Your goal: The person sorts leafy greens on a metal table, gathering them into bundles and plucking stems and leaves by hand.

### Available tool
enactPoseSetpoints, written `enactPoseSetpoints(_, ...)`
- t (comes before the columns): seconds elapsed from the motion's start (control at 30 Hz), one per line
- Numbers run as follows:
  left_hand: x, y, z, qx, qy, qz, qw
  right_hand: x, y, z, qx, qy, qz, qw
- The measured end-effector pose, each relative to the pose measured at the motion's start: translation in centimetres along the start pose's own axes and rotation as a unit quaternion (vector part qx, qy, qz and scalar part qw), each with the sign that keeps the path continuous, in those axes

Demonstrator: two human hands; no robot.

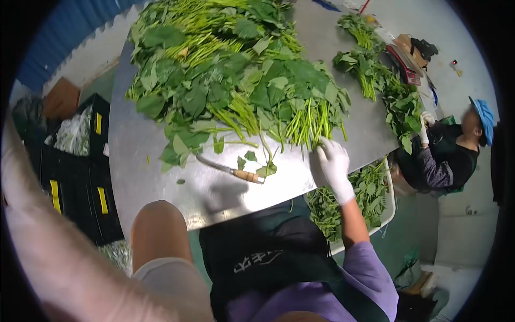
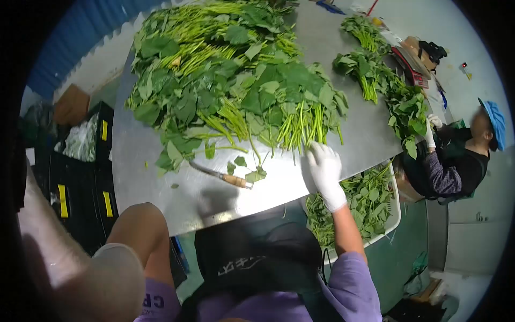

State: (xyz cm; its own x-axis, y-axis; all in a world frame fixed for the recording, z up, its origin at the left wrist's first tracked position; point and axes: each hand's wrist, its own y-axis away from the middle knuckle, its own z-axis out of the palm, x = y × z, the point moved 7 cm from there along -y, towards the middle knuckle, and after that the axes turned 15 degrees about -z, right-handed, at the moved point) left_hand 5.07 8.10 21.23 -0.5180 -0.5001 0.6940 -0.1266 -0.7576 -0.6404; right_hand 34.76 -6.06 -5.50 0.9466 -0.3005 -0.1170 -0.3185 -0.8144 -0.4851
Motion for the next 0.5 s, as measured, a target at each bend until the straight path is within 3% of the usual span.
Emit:
enactPoseSetpoints(0.13,0.6,1.6,-0.7,0.018,-0.018,0.008,1.000,-1.8,-4.6,3.0,0.041,-0.019,0.007,0.999)
enactPoseSetpoints(0.2,0.5,2.6,-1.6,0.040,-0.039,-0.003,0.998,-1.1,-5.9,4.9,0.053,0.049,0.020,0.997)
enactPoseSetpoints(0.27,-0.8,3.9,-3.1,0.067,-0.082,-0.049,0.993,1.8,-6.3,7.8,-0.057,0.044,0.156,0.985)
enactPoseSetpoints(0.3,-2.1,4.5,-3.7,0.069,-0.118,-0.081,0.987,1.9,-6.7,8.1,-0.073,0.041,0.162,0.983)
enactPoseSetpoints(0.33,-3.6,4.9,-4.1,0.053,-0.163,-0.111,0.979,2.2,-7.0,8.2,-0.089,0.039,0.170,0.981)
enactPoseSetpoints(0.47,-10.1,8.9,-3.8,-0.170,-0.260,-0.096,0.946,4.0,-8.2,7.2,-0.152,0.068,0.163,0.972)
enactPoseSetpoints(0.5,-11.2,9.9,-4.1,-0.178,-0.283,-0.109,0.936,4.7,-8.4,6.2,-0.140,0.085,0.152,0.975)
